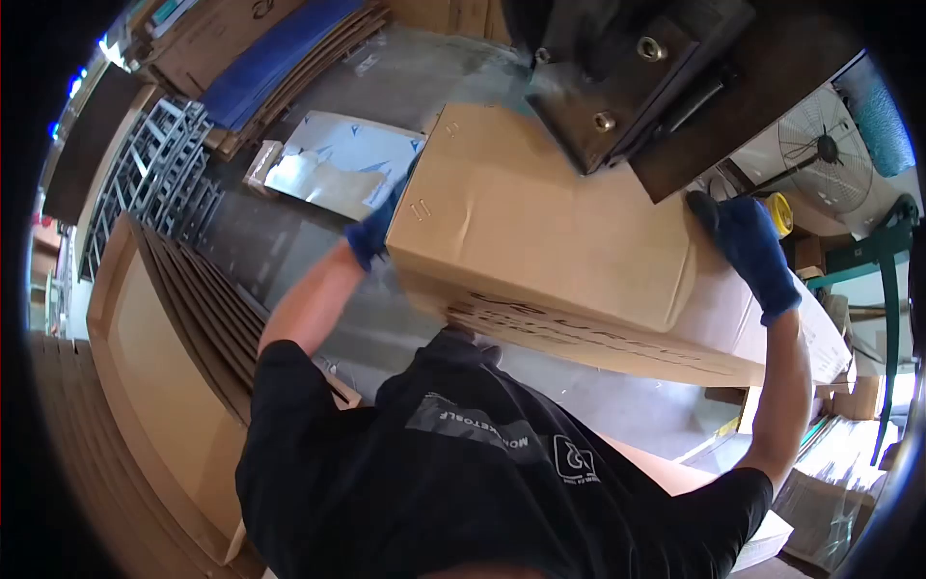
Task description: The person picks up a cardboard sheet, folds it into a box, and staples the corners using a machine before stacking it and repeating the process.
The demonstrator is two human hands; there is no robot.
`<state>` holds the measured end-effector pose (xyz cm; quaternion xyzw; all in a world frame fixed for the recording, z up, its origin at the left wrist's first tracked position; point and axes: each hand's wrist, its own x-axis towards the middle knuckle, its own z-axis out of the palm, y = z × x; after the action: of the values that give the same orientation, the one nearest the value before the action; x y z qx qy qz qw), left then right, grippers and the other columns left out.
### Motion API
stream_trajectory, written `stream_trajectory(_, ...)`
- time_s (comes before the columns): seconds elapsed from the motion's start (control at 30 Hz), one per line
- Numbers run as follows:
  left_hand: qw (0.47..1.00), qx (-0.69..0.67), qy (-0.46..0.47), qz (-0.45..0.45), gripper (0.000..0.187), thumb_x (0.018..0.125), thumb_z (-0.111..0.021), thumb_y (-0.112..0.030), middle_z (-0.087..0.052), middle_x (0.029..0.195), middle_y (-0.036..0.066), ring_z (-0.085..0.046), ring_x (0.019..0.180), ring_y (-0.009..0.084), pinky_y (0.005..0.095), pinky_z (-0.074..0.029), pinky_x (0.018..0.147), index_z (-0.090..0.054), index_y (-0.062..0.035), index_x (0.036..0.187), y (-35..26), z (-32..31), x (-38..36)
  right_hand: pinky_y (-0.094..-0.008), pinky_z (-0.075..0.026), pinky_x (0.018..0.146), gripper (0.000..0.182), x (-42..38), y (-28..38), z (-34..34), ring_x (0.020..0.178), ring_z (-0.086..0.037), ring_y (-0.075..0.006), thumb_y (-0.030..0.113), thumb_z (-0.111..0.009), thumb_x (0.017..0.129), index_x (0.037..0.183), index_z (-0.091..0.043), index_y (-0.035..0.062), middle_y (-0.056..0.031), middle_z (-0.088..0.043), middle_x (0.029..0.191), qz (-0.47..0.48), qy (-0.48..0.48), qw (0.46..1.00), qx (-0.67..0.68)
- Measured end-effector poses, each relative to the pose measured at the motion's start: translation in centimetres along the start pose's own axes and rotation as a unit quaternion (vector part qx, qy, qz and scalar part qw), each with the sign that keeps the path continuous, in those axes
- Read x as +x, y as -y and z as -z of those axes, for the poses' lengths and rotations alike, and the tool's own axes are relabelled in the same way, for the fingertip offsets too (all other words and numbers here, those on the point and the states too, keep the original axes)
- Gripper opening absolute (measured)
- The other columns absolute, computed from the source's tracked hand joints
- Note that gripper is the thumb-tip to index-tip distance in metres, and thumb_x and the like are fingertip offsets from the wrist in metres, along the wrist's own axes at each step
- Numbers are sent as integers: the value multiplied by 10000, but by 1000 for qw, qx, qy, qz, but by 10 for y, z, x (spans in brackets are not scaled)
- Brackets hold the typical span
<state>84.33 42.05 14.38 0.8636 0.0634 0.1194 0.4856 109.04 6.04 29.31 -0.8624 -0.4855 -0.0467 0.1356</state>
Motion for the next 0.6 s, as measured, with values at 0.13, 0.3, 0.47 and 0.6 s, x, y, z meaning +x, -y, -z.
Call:
stream_trajectory(0.13, 996, -68, -10, -49, 465, 1015, -324, -261, -428, 1401, 176, -415, 1299, 260, 385, -303, 1098, -384, 30, 1373, -62, 90, -20, -433, -411, 468, 435, -36, 47, -12, 500, -539, -375, 414, -675, 801, 542, -606, 72, -168, -543, 535, -91, -47, 994, -37)
stream_trajectory(0.3, 891, -104, 348, -272, 654, 836, -659, -365, -477, 1352, 194, -491, 1231, 299, 411, -381, 1034, -450, 4, 1334, -198, -31, 24, -332, -503, 702, 264, -46, 151, -93, 782, -648, -209, 292, -654, 843, 956, -675, 54, -133, -655, 846, -21, 150, 984, 96)
stream_trajectory(0.47, 786, 293, 501, -214, 472, 744, -670, -288, -645, 965, 244, -643, 871, 375, 447, -506, 749, -581, -31, 1129, -137, -224, 57, -368, -414, 950, 397, -22, 236, -243, 1124, -557, -244, 259, -560, 869, 1227, -568, 86, -113, -582, 1237, 38, 9, 901, 433)
stream_trajectory(0.6, 807, 258, 472, -242, 291, 710, -645, -188, -603, 762, 229, -595, 686, 421, 470, -475, 611, -592, -41, 956, -114, -131, 28, -410, -421, 934, 370, -99, 220, -160, 1069, -572, -282, 294, -652, 813, 1119, -626, 87, -108, -626, 1133, 190, -102, 905, 367)
